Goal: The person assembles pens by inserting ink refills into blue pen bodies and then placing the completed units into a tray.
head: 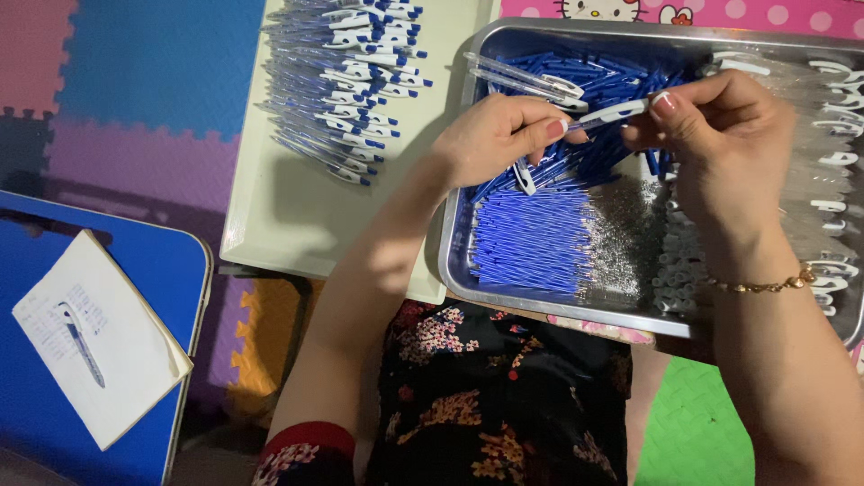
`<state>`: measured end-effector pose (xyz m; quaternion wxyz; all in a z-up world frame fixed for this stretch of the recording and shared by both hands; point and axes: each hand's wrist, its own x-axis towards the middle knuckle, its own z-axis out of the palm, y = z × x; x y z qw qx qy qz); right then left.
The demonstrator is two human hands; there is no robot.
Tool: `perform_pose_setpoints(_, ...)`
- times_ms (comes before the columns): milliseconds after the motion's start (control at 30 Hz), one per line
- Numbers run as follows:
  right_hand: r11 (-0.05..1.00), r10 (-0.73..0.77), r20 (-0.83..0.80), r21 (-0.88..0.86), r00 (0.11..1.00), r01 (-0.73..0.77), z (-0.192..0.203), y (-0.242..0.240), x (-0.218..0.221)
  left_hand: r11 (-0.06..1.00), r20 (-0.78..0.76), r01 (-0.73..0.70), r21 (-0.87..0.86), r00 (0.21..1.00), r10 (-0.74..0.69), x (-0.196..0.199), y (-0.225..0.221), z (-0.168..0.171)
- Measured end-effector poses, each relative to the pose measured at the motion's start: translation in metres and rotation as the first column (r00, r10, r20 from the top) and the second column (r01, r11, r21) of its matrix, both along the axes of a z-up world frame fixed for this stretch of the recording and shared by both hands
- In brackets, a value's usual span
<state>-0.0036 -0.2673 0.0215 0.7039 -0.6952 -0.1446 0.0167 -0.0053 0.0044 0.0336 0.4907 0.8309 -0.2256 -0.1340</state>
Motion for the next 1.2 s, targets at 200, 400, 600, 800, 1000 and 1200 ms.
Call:
perform_pose_setpoints(200, 1.000, 0.019, -0.027, 0.024, 0.999, -0.018, 0.004, 0.001, -0.002, 1.000, -0.027, -0.017, 0.013, 0.999, 0.018, -0.002, 0.001, 0.002)
perform_pose_setpoints(400, 0.999, 0.035, -0.011, 0.016, 0.999, -0.035, -0.001, -0.001, 0.001, 1.000, -0.016, 0.002, -0.008, 1.000, -0.002, -0.001, 0.002, 0.000)
perform_pose_setpoints(600, 1.000, -0.009, -0.021, -0.019, 1.000, 0.008, 0.000, -0.002, 0.000, 1.000, -0.012, 0.012, -0.003, 1.000, -0.012, -0.002, 0.001, 0.003)
perform_pose_setpoints(800, 0.999, 0.001, 0.067, -0.037, 0.998, 0.001, -0.002, 0.001, 0.000, 0.999, 0.068, 0.031, -0.035, 0.997, -0.028, 0.001, 0.001, -0.006)
perform_pose_setpoints(1000, 0.999, -0.028, 0.037, -0.016, 0.999, 0.028, 0.001, 0.004, -0.001, 0.998, -0.009, -0.030, -0.047, 1.000, 0.029, -0.001, -0.005, 0.002)
perform_pose_setpoints(1200, 0.989, -0.028, 0.159, -0.136, 0.987, 0.050, 0.001, 0.005, -0.002, 0.994, 0.234, 0.039, -0.102, 0.972, -0.014, 0.009, -0.008, -0.033)
